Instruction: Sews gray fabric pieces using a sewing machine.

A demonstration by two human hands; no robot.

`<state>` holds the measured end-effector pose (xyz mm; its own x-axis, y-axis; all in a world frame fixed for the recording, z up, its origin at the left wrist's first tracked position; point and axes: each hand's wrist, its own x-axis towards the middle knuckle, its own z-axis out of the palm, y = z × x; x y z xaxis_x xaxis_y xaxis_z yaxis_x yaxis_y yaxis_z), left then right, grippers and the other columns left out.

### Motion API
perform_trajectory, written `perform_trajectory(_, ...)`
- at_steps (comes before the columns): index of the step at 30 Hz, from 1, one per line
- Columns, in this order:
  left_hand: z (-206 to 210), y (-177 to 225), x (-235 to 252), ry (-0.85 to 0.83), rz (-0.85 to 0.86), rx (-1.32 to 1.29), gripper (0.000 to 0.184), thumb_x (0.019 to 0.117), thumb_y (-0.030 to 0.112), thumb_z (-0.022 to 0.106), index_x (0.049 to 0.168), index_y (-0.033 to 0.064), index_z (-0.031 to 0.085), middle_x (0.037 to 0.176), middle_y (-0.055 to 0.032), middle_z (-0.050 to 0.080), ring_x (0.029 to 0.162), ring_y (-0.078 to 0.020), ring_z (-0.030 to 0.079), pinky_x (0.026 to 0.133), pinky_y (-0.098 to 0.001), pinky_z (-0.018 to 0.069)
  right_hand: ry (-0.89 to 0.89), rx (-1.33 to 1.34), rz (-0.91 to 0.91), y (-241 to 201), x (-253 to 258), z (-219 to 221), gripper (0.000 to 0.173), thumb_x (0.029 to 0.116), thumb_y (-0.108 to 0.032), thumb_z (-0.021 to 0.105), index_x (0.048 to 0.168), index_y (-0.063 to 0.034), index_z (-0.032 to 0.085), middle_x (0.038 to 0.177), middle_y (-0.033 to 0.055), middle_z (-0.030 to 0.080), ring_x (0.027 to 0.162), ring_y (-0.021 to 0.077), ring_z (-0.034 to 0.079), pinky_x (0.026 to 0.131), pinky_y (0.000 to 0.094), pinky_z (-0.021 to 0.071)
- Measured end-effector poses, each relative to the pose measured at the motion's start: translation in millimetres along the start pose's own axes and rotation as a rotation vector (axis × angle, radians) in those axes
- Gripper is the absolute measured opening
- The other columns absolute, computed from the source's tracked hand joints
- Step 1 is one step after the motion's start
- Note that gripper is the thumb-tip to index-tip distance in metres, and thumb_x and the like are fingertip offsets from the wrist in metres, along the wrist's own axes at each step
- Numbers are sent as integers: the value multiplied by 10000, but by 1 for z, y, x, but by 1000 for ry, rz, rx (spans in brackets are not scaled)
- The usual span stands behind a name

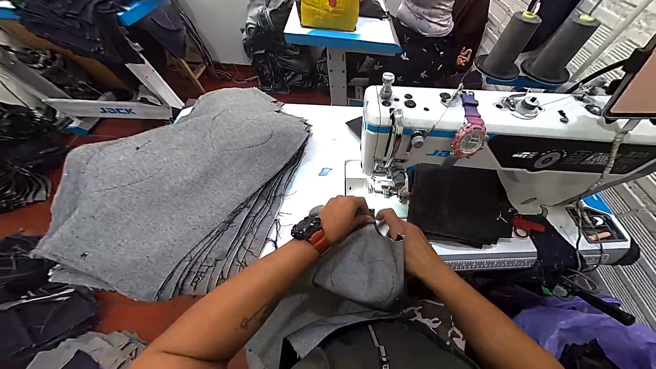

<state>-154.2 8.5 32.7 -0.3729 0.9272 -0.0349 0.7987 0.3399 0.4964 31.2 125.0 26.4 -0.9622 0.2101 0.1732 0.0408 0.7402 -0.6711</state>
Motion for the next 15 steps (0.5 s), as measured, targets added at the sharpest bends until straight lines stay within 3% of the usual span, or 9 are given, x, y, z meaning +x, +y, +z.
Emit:
perform_trajectory(2, -2, 5, 5, -20, -55, 16, 231, 953, 236, 730, 1007, 12, 720, 931, -204, 724, 927, -407, 707, 834, -630, 532, 38, 102, -318, 33, 7, 9, 258, 1014, -101, 556, 1198, -48, 728, 1286, 94, 701, 1154, 214, 680, 1002, 410, 552)
perform_trajectory(4, -8, 9, 9, -54, -79, 27, 308, 955, 308, 741, 1003, 6, 708, 909, -202, 717, 918, -400, 704, 835, -610, 533, 72, 121, -442, 50, 9, 19, 218, 1004, -81, 566, 1025, -47, 781, 1189, 81, 748, 1114, 211, 677, 1006, 376, 520)
perform_trajectory(7, -16, 9, 10, -111, -100, 8, 278, 983, 271, 706, 1045, 0, 690, 944, -204, 709, 945, -395, 696, 855, -599, 527, 131, 135, -374, 52, 4, 21, 207, 992, -62, 567, 983, -37, 771, 1112, 88, 759, 1089, 205, 688, 1019, 357, 516)
perform_trajectory(10, -17, 9, 12, -103, -120, 6, 262, 975, 242, 716, 1076, 3, 681, 960, -199, 710, 950, -391, 698, 855, -592, 533, 152, 186, -346, 50, 3, 23, 197, 974, -48, 565, 951, -21, 759, 1131, 120, 748, 1121, 230, 676, 1039, 369, 498)
perform_trajectory(15, -16, 7, 18, -92, -114, 11, 257, 963, 245, 729, 1045, 4, 693, 935, -179, 714, 920, -376, 699, 842, -589, 535, 124, 162, -335, 51, 2, 24, 189, 978, -75, 580, 963, -50, 767, 1204, 99, 729, 1209, 234, 631, 1089, 373, 466)
